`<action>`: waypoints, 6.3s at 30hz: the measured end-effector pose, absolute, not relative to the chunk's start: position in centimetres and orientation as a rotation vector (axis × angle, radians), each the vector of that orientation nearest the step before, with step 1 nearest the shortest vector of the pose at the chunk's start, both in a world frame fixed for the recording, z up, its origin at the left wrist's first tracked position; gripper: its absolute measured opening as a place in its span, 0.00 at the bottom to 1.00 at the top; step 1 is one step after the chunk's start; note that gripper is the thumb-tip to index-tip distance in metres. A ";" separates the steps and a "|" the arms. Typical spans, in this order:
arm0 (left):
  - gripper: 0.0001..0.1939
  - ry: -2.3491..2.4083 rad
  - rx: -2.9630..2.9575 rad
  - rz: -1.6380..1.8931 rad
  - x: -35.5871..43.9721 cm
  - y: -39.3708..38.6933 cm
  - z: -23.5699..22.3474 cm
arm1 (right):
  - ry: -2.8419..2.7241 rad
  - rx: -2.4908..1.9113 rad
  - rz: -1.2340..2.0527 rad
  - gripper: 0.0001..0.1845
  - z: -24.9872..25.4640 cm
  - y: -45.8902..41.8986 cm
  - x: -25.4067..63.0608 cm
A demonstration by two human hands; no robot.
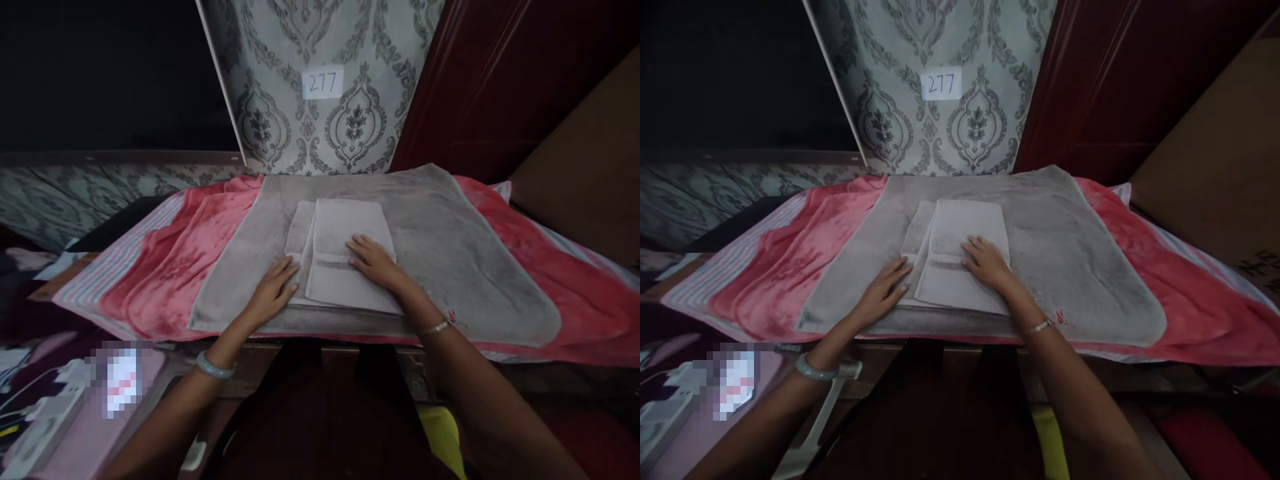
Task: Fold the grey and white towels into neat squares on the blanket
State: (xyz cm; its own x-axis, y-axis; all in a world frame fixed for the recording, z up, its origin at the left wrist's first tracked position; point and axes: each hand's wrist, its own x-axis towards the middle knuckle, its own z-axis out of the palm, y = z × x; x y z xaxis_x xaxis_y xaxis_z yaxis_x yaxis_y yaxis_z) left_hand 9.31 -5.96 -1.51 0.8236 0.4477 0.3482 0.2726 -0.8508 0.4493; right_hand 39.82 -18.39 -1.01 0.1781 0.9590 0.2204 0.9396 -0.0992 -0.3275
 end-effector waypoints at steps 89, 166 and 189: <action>0.17 0.708 2.656 0.832 5.8 -9.6 -1.0 | -1.128 -1.931 -0.505 0.33 -5.8 -31.4 34.6; 0.29 0.937 2.619 0.949 7.8 -9.7 -2.0 | -1.267 -2.024 -0.426 0.41 -5.3 -31.5 34.9; 0.22 1.156 2.249 0.534 9.4 -3.5 3.1 | -0.818 -1.966 0.269 0.30 -2.6 -32.1 40.6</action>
